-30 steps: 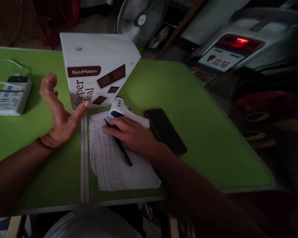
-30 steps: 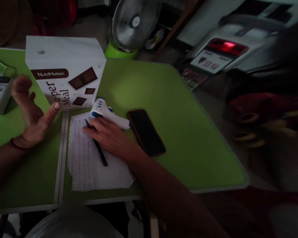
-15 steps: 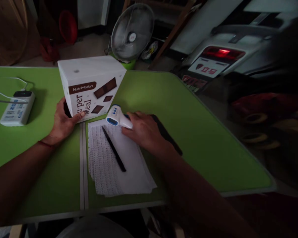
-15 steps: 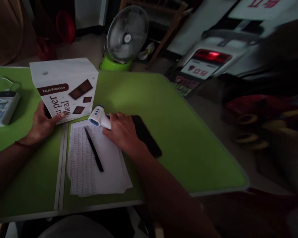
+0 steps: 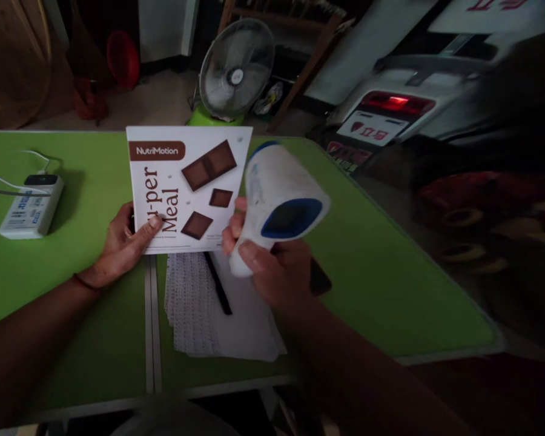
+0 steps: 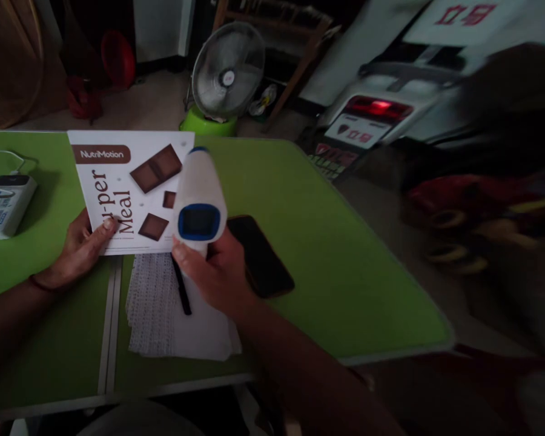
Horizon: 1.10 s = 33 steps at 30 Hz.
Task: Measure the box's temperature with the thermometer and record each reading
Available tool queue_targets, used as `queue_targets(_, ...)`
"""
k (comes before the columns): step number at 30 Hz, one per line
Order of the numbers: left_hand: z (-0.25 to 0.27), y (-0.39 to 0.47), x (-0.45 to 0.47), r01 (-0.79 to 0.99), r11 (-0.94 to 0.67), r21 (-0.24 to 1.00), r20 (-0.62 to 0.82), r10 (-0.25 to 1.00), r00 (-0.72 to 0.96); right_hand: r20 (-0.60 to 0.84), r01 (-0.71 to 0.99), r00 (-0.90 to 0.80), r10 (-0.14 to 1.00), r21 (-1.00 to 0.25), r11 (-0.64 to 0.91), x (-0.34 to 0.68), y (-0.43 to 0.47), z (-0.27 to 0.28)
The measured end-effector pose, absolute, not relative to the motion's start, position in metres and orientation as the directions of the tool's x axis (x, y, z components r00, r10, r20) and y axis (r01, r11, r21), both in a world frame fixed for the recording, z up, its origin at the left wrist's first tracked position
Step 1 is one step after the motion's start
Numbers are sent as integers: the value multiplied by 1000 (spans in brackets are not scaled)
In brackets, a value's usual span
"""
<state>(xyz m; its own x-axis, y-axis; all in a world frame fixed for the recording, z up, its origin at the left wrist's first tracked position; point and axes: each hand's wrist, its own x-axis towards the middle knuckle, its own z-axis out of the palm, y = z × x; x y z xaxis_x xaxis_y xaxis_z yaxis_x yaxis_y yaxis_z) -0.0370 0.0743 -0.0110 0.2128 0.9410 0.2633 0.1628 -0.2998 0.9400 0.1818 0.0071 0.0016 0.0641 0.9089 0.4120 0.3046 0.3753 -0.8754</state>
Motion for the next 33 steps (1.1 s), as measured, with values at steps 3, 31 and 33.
queue_targets(3, -12, 71, -36, 160, -292, 943, 247, 936, 252, 304, -34, -35, 952, -952, 303, 166, 1, 0)
queue_targets(31, -5, 71, -36, 204, -350, 914, 269, 900, 342, 174, -245, -47, 984, -957, 158, 153, 0, -1)
queue_targets(33, -6, 72, -36, 198, -338, 920, 260, 905, 337, 158, -249, -44, 986, -958, 142, 153, 0, -1)
